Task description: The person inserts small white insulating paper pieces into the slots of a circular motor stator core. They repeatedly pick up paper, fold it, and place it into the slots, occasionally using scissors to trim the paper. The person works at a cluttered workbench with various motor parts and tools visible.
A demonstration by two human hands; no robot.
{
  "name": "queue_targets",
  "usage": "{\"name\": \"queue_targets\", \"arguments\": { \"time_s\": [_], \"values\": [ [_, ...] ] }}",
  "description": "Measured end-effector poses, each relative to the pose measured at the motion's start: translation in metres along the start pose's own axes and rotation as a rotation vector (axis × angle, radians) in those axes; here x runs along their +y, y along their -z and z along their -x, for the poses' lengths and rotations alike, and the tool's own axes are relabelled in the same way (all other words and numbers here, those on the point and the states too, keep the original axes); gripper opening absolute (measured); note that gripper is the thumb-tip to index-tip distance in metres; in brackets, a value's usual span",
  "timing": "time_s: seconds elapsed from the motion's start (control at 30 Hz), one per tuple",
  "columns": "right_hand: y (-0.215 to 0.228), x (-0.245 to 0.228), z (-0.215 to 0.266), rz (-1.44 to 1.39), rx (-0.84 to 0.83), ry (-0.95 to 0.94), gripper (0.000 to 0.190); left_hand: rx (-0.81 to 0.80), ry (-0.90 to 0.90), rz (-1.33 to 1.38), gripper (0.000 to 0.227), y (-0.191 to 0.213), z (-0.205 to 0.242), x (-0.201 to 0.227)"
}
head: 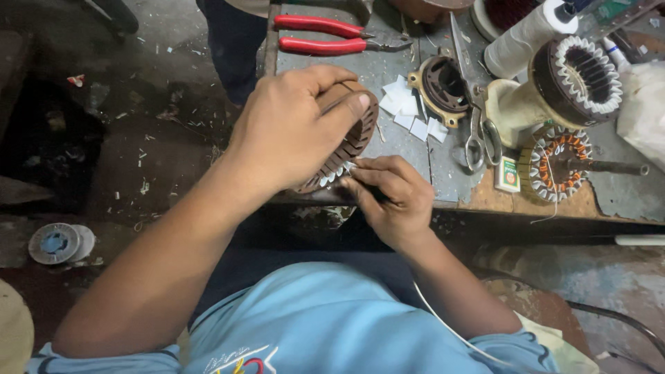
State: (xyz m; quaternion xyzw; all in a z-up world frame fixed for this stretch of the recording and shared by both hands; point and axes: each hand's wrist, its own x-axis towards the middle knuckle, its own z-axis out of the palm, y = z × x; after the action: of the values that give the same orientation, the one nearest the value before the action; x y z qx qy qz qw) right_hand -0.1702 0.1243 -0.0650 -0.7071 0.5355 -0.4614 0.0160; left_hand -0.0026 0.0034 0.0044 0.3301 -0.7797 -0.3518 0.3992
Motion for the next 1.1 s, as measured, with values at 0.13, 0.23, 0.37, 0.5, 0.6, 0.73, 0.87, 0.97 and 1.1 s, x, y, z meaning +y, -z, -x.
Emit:
{"name": "queue_targets", "arguments": {
  "time_s": [0.13,0.23,0.37,0.5,0.6,0.73,0.87,0.97,1.1],
  "values": [
    [0.008,0.002,-0.002,0.057,-0.003,-0.060,0.024,-0.024,0.006,0.011,0.031,0.000,0.000,0.005],
    [0.004,0.003,-0.001,0.067,-0.036,-0.087,0.020,-0.060,0.060,-0.003,0.029,0.000,0.003,0.008],
    [0.004,0.004,-0.003,0.049,-0.024,-0.056,0.020,-0.011,-0.067,-0.017,0.031,-0.001,0.002,0.009],
    [0.001,0.006,-0.005,0.195,0.127,-0.021,0.030,0.003,-0.110,0.003,0.031,-0.002,0.006,0.006],
    [0.002,0.011,-0.002,0.262,0.147,-0.024,0.040,-0.062,-0.047,0.025,0.034,-0.006,0.008,0.004],
    [0.011,0.017,0.006,0.239,0.131,-0.069,0.041,-0.181,-0.252,0.058,0.051,-0.001,0.010,-0.003],
    [0.039,0.031,0.015,0.370,0.179,-0.216,0.030,-0.573,0.310,0.390,0.075,0.007,0.010,-0.010],
    [0.063,0.051,0.008,0.497,0.176,-0.367,0.024,-0.594,0.400,0.440,0.069,0.007,0.010,-0.007],
    [0.079,0.075,-0.004,0.629,0.032,-0.291,0.024,-0.566,0.374,0.445,0.069,0.007,0.009,0.002]
  ]
}}
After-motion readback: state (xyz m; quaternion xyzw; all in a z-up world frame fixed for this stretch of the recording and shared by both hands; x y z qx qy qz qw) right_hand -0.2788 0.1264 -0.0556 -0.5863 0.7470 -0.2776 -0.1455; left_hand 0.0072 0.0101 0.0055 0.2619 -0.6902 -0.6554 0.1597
